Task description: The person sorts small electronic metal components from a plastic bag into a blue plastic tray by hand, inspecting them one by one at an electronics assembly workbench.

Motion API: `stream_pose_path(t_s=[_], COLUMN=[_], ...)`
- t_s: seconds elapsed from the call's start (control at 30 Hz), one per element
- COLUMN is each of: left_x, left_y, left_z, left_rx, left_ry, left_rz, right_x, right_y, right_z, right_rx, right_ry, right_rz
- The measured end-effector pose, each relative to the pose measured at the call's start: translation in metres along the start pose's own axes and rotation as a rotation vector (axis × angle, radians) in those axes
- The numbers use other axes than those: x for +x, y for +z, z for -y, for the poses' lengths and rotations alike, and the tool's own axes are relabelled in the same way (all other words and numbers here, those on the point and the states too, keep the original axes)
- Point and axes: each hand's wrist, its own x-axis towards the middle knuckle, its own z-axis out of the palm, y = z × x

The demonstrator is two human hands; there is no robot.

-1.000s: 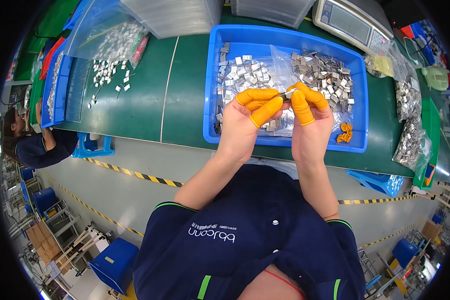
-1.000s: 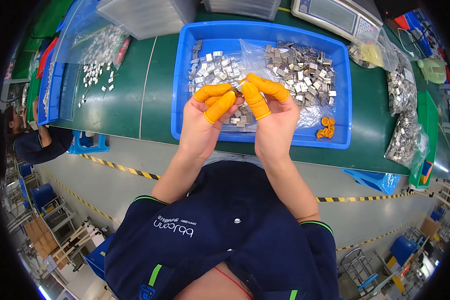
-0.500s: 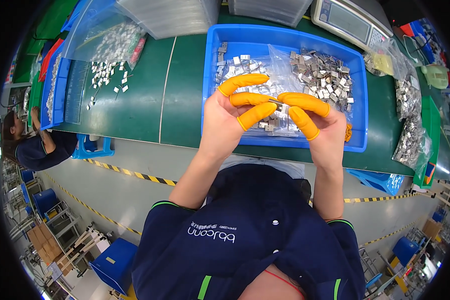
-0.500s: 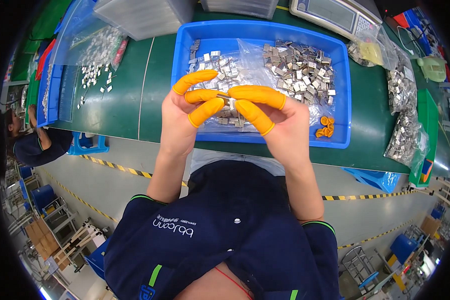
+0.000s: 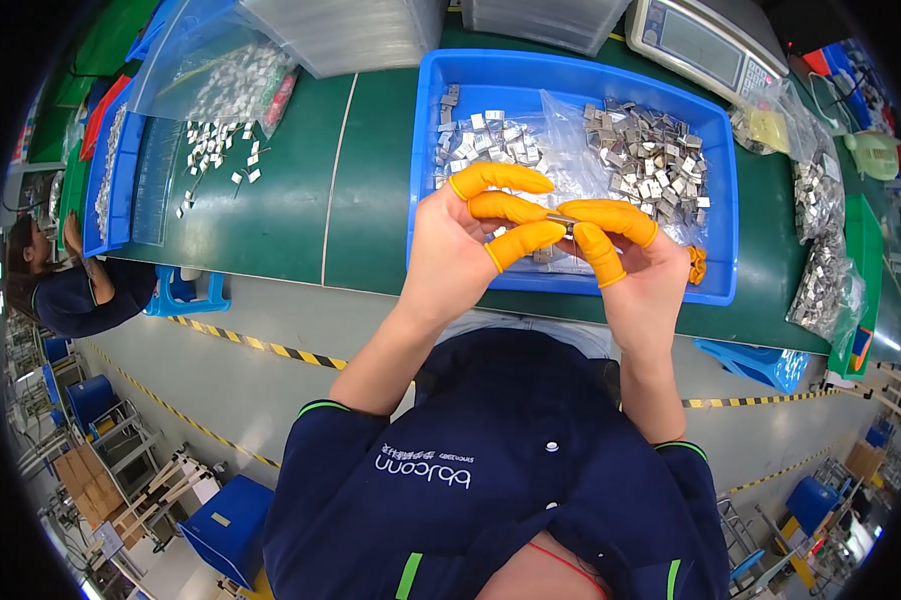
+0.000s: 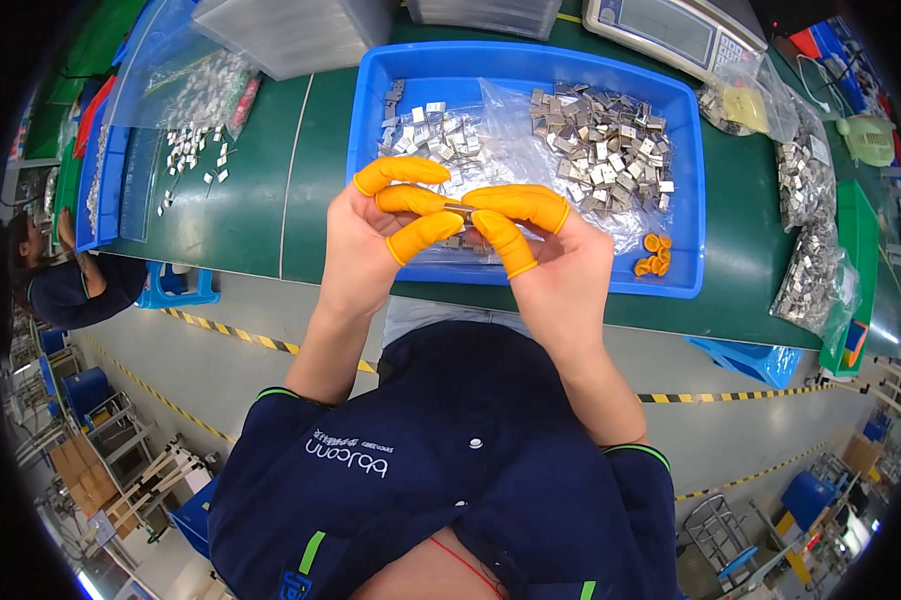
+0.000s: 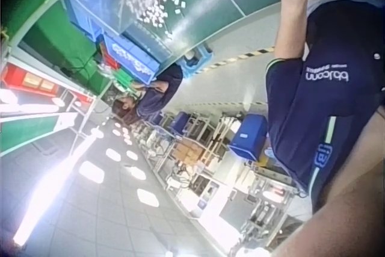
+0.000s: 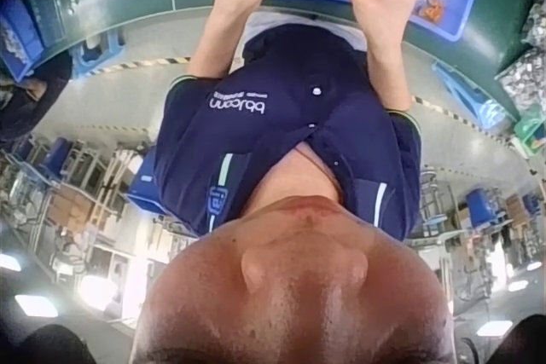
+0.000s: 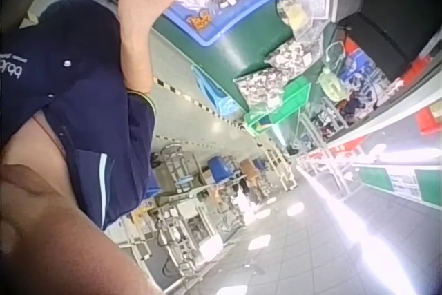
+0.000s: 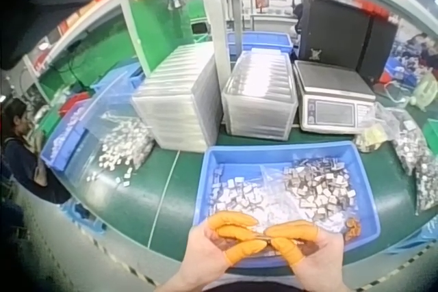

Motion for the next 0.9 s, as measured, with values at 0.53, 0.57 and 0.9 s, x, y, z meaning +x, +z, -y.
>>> stream_pose_path(t_s=[0.53,0.57,0.9], left_x=[0.020,0.017,0.011], left_y=[-0.031,-0.031,-0.025], left_z=[0.003,0.008,0.023], left_rx=[1.206,1.209,1.584], left_ry=[0.087,0.085,0.198], left_rz=[-0.132,-0.137,0.070], right_x=[0.039,0.038,0.067], right_y=[-0.064,-0.056,0.010], right_z=[0.001,0.006,-0.052], right_rx=[-1.235,-1.231,-1.328], right_ry=[-0.288,-0.289,-0.361], right_rz=[-0.380,-0.375,0.408])
